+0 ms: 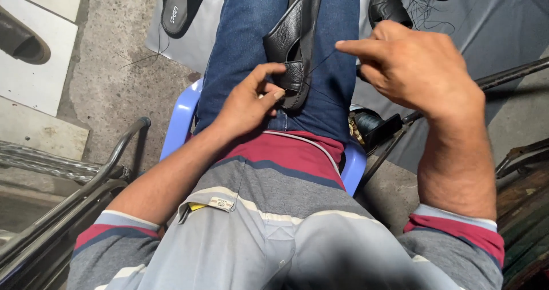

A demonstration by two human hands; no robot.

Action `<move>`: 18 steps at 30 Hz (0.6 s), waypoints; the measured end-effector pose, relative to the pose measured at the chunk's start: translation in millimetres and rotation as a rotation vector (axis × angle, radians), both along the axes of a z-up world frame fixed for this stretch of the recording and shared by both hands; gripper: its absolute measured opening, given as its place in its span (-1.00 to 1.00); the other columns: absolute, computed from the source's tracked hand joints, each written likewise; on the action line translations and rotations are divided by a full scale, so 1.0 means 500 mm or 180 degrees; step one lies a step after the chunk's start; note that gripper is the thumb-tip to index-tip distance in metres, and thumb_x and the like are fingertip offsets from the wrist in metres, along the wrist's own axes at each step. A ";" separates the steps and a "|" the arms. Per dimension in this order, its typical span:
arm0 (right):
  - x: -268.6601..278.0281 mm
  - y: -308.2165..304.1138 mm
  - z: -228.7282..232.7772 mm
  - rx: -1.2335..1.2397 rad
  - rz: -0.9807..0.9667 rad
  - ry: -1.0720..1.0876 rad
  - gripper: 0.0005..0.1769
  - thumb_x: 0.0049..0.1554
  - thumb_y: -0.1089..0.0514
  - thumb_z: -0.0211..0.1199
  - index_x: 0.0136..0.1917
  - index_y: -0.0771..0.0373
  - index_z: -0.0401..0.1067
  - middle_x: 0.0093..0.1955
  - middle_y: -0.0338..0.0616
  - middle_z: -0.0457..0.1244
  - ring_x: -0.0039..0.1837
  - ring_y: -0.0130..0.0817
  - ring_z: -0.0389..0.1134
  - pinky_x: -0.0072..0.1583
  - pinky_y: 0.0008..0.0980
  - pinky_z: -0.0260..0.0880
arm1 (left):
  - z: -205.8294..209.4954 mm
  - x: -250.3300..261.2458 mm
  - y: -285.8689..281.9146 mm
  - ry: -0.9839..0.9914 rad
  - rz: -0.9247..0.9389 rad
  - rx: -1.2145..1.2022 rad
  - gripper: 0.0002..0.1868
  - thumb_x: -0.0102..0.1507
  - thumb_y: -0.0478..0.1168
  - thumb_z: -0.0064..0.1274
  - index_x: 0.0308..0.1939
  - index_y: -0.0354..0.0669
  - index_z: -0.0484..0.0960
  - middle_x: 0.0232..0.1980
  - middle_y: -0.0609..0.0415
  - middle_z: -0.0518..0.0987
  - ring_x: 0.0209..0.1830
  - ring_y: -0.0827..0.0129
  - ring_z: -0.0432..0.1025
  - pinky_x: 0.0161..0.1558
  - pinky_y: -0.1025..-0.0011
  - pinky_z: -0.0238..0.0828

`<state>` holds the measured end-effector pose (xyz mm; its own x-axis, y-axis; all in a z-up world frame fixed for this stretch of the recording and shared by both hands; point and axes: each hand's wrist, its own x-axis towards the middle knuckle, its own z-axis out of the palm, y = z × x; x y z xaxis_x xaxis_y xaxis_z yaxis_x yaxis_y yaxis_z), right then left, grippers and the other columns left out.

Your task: The person is hand-stitching the strap of a black leather sandal using a needle and thread while sitting on a stool.

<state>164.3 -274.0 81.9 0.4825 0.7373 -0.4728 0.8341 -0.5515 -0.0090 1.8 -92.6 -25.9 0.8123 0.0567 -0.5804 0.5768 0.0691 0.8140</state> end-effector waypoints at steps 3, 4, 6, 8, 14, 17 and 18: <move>-0.010 -0.001 -0.007 0.0284 0.0087 0.0242 -0.53 0.07 -0.01 0.01 0.26 -0.30 0.29 -0.10 -0.31 0.20 -0.17 -0.21 0.30 -0.38 -0.16 0.30 | 0.002 -0.011 0.016 -0.0782 -0.0193 0.1273 -0.63 0.07 -0.17 0.11 -0.04 0.12 0.48 -0.11 0.18 0.46 -0.11 0.46 0.36 -0.08 0.54 0.24; -0.013 -0.007 -0.010 0.0276 0.0066 0.0229 -0.53 0.07 -0.01 0.01 0.26 -0.30 0.29 -0.10 -0.31 0.20 -0.17 -0.21 0.30 -0.38 -0.16 0.30 | 0.009 -0.001 0.008 -0.0799 -0.0210 0.1262 -0.63 0.07 -0.17 0.11 -0.04 0.12 0.48 -0.11 0.18 0.46 -0.11 0.46 0.36 -0.08 0.54 0.24; -0.021 -0.008 -0.021 0.0517 -0.0082 0.0518 -0.53 0.07 0.10 0.00 0.26 -0.25 0.30 -0.12 -0.31 0.15 -0.23 -0.25 0.25 -0.39 -0.21 0.24 | 0.026 0.007 -0.003 -0.1114 -0.0365 0.1435 -0.53 0.07 -0.07 0.16 0.05 0.19 0.42 -0.03 0.09 0.35 0.00 0.37 0.32 0.00 0.47 0.25; -0.026 -0.012 -0.025 0.0713 -0.0036 0.0563 -0.51 0.05 0.14 0.02 0.26 -0.20 0.31 -0.12 -0.28 0.16 -0.21 -0.25 0.25 -0.36 -0.21 0.25 | 0.038 0.026 -0.013 -0.1055 -0.0591 0.1540 -0.45 0.06 0.01 0.16 0.11 0.23 0.36 -0.04 0.12 0.32 -0.15 0.38 0.34 -0.15 0.35 0.32; -0.026 -0.024 -0.025 0.1105 -0.0282 0.0983 -0.50 0.02 0.22 0.00 0.24 -0.07 0.33 -0.11 -0.24 0.25 -0.10 -0.26 0.27 -0.14 -0.26 0.25 | 0.012 0.051 -0.036 -0.1325 -0.0663 0.1565 -0.76 0.16 -0.02 0.01 -0.10 0.17 0.54 -0.21 0.22 0.31 -0.26 0.42 0.37 -0.35 0.32 0.36; -0.023 -0.032 -0.042 0.0964 -0.0739 0.1393 -0.42 -0.07 0.07 0.15 0.27 -0.05 0.29 -0.25 -0.22 0.27 -0.24 -0.30 0.26 -0.13 -0.33 0.22 | 0.004 0.050 -0.025 -0.1418 -0.0385 0.1152 -0.88 0.18 -0.15 -0.05 -0.25 0.05 0.57 -0.26 0.20 0.35 -0.23 0.46 0.34 -0.22 0.47 0.27; -0.023 -0.034 -0.050 0.0799 -0.1100 0.1647 -0.24 -0.14 -0.09 0.32 0.33 -0.09 0.22 -0.40 -0.24 0.25 -0.37 -0.40 0.22 -0.14 -0.41 0.20 | 0.002 0.047 -0.019 -0.1492 -0.0201 0.0891 -0.91 0.18 -0.22 -0.06 -0.29 -0.04 0.56 -0.28 0.16 0.36 -0.20 0.46 0.31 -0.10 0.54 0.23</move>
<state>152.6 -291.0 56.9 0.4678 0.6988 -0.5411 0.4635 -0.7153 -0.5231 25.5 -102.4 -25.0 0.9871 0.0996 -0.1254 0.1440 -0.2100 0.9671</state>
